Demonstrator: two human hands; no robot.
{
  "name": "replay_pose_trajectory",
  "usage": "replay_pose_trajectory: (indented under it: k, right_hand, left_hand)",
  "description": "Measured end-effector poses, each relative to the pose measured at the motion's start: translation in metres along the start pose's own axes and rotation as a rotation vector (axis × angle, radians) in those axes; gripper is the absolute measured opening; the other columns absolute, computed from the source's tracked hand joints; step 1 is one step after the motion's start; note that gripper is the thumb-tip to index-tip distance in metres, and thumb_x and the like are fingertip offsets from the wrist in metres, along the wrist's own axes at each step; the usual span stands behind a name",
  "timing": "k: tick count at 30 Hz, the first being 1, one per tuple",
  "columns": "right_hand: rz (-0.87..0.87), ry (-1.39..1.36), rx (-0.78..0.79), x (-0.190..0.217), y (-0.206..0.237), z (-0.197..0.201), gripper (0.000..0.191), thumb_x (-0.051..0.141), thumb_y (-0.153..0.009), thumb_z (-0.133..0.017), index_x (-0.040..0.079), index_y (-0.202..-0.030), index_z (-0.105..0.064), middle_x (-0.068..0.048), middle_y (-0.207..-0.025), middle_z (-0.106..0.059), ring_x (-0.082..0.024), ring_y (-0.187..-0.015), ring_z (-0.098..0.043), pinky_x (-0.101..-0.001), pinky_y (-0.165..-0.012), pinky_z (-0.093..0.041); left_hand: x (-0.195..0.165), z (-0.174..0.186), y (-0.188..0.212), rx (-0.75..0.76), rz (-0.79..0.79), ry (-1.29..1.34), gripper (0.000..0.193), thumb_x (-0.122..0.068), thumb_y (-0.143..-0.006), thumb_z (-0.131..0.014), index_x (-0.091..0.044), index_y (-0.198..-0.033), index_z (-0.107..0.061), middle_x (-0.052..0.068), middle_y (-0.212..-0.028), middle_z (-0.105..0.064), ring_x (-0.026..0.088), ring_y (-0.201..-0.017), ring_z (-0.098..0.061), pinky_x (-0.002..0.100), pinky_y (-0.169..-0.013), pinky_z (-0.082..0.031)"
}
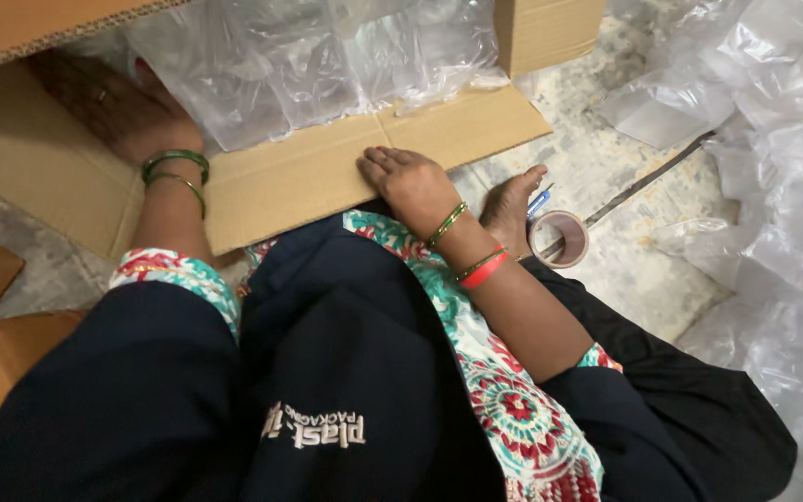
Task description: The person sits on the floor and packs plastic-wrapped containers one at a time into a cardboard box, arranging them in rows and pressing the plastic lining flat inside the box.
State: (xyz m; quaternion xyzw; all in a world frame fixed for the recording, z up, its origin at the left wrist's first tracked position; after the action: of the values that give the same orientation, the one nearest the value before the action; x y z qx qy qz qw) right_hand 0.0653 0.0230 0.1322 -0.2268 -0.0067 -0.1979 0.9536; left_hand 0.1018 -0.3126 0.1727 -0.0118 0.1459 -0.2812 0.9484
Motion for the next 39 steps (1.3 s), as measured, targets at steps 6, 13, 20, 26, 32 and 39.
replay_pose_trajectory:
  k: [6, 13, 20, 26, 32, 39]
  right_hand:
    - [-0.026, -0.067, -0.02, 0.0, -0.009, -0.002, 0.041, 0.011, -0.09, -0.055, 0.003, -0.129, -0.066, -0.013, -0.134, -0.068, -0.028, -0.125, -0.064, -0.0374, -0.107, -0.05]
    - [-0.001, -0.089, -0.025, -0.011, -0.011, -0.005, 0.037, 0.012, -0.091, -0.056, 0.007, -0.125, -0.069, -0.011, -0.132, -0.069, -0.027, -0.123, -0.065, -0.0377, -0.105, -0.051]
    - [0.07, -0.096, -0.05, -0.014, -0.026, 0.005, 0.035, 0.013, -0.09, -0.056, 0.006, -0.122, -0.069, -0.011, -0.126, -0.071, -0.027, -0.116, -0.068, -0.0371, -0.1, -0.053]
    - [0.141, -0.117, -0.027, 0.007, -0.031, 0.059, 0.026, 0.015, -0.086, -0.06, 0.006, -0.109, -0.069, -0.009, -0.107, -0.072, -0.026, -0.102, -0.071, -0.0376, -0.088, -0.056]
    - [0.119, -0.133, -0.095, 0.039, -0.037, 0.105, 0.015, 0.017, -0.083, -0.063, 0.006, -0.093, -0.066, -0.006, -0.088, -0.066, -0.025, -0.089, -0.07, -0.038, -0.079, -0.057]
    - [0.107, -0.035, -0.158, 0.005, -0.046, 0.131, 0.012, 0.016, -0.084, -0.063, 0.006, -0.09, -0.063, -0.006, -0.09, -0.064, -0.024, -0.094, -0.068, -0.0348, -0.089, -0.055]
  left_hand:
    - [0.019, 0.001, 0.003, -0.03, -0.172, 0.002, 0.085, -0.053, -0.113, -0.024, 0.012, -0.164, -0.006, 0.029, -0.172, -0.001, 0.042, -0.16, 0.001, 0.048, -0.129, 0.004]
    - [0.054, -0.012, -0.006, 0.032, -0.099, -0.003, 0.087, -0.06, -0.105, -0.029, 0.006, -0.162, -0.021, 0.025, -0.17, -0.012, 0.041, -0.157, -0.008, 0.052, -0.126, -0.001]
    - [-0.014, 0.039, 0.016, 0.233, -0.391, -0.373, 0.087, -0.069, -0.104, -0.046, 0.006, -0.146, -0.058, 0.04, -0.135, -0.061, 0.053, -0.122, -0.06, 0.061, -0.105, -0.043]
    - [-0.205, 0.024, 0.053, 0.05, -1.373, -0.062, 0.096, -0.066, -0.092, -0.067, 0.015, -0.142, -0.052, 0.035, -0.136, -0.059, 0.047, -0.133, -0.052, 0.058, -0.119, -0.033]
    - [-0.271, -0.026, 0.079, -0.306, -1.44, -0.061, 0.148, -0.099, -0.065, -0.063, 0.018, -0.152, -0.033, 0.043, -0.147, -0.045, 0.052, -0.142, -0.025, 0.069, -0.106, -0.004]
    - [-0.301, -0.077, 0.01, 0.095, -1.167, -0.15, 0.117, -0.095, -0.076, -0.058, 0.012, -0.121, -0.064, 0.032, -0.109, -0.069, 0.049, -0.107, -0.062, 0.066, -0.095, -0.041]
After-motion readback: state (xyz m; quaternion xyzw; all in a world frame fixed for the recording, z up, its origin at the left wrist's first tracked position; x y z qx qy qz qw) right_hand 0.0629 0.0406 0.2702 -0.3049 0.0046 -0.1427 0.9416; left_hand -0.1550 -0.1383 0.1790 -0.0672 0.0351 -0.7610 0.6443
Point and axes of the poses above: each hand's wrist, its own y-axis away from the middle knuckle, its own z-axis out of the back of the hand, x = y × z, the point moved 2 cm from there along -y, towards the middle knuckle
